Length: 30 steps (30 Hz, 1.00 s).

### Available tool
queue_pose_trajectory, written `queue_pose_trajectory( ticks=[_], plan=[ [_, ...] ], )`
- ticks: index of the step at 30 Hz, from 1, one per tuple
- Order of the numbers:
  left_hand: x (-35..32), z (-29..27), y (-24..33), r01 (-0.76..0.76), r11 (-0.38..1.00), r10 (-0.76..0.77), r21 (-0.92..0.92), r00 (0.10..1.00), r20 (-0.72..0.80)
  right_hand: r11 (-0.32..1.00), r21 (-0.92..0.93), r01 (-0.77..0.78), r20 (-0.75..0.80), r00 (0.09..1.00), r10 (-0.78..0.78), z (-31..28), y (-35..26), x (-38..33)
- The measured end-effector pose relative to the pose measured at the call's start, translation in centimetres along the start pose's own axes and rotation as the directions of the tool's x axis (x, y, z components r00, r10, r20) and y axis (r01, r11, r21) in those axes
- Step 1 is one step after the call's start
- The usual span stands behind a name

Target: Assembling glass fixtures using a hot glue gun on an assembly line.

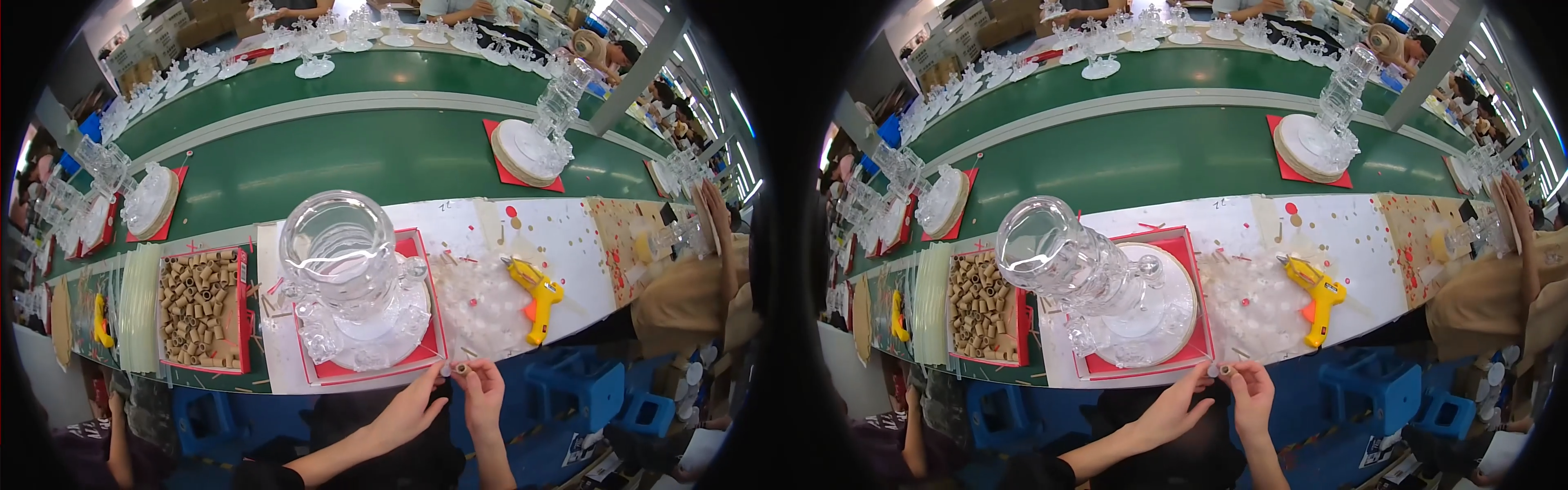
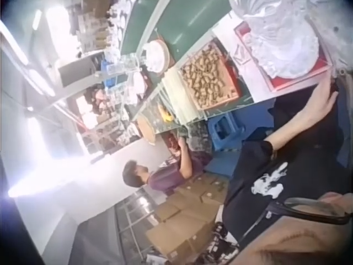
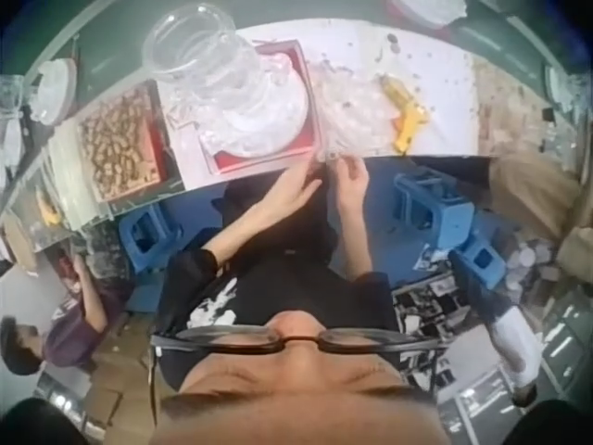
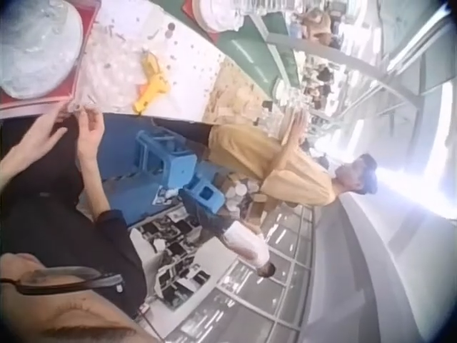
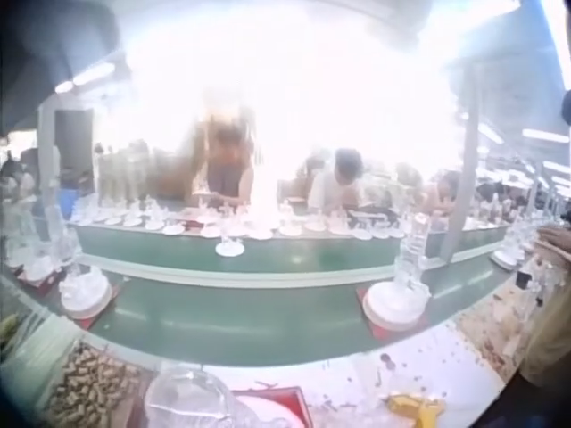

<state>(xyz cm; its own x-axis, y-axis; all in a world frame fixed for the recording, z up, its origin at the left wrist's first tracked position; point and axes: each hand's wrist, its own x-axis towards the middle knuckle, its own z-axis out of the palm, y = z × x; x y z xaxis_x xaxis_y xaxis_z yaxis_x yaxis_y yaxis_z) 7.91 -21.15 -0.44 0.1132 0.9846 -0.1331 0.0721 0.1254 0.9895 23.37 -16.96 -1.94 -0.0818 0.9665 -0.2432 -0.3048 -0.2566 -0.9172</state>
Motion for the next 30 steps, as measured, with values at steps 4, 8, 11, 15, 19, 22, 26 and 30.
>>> queue_pose_trajectory(
  ticks=[4, 8, 11, 15, 19, 22, 26, 30],
  plan=[
    [0.7, -0.2, -1.0, -0.113, 0.984, 0.125, 0.138, 0.989, -0.082, 0.991, 0.123, -0.051, -0.032, 0.998, 0.055, 0.9, 0.0, -0.8],
    [1.4, -1.4, 0.4, -0.204, 0.953, 0.240, 0.223, 0.960, -0.147, 0.974, 0.213, -0.080, -0.008, 0.996, 0.083, 0.9, 0.3, -1.1],
    [1.5, -2.8, 0.6, -0.226, 0.938, 0.270, 0.261, 0.951, -0.148, 0.946, 0.278, -0.169, 0.046, 0.986, 0.162, 1.8, -0.1, -0.9],
    [1.4, -2.9, 1.3, -0.214, 0.924, 0.286, 0.317, 0.937, -0.200, 0.976, 0.142, -0.165, 0.060, 0.986, 0.158, 1.1, 0.0, 0.0],
    [1.6, -3.0, 0.8, -0.268, 0.901, 0.344, 0.342, 0.921, -0.183, 0.997, -0.036, -0.072, 0.097, 0.992, 0.075, 0.5, -0.2, 0.5],
    [1.7, -3.2, 0.8, -0.275, 0.907, 0.341, 0.320, 0.924, -0.172, 0.988, -0.155, 0.009, 0.110, 0.994, 0.008, 0.8, -0.6, 0.5],
    [1.9, -3.4, 0.9, -0.281, 0.920, 0.330, 0.274, 0.931, -0.154, 0.983, -0.176, 0.059, 0.114, 0.993, -0.039, 1.2, -0.8, 0.4],
    [1.7, -3.6, 0.4, -0.302, 0.912, 0.346, 0.278, 0.930, -0.125, 0.978, -0.197, 0.070, 0.139, 0.989, -0.043, 1.5, -0.7, 0.5]
  ],
)
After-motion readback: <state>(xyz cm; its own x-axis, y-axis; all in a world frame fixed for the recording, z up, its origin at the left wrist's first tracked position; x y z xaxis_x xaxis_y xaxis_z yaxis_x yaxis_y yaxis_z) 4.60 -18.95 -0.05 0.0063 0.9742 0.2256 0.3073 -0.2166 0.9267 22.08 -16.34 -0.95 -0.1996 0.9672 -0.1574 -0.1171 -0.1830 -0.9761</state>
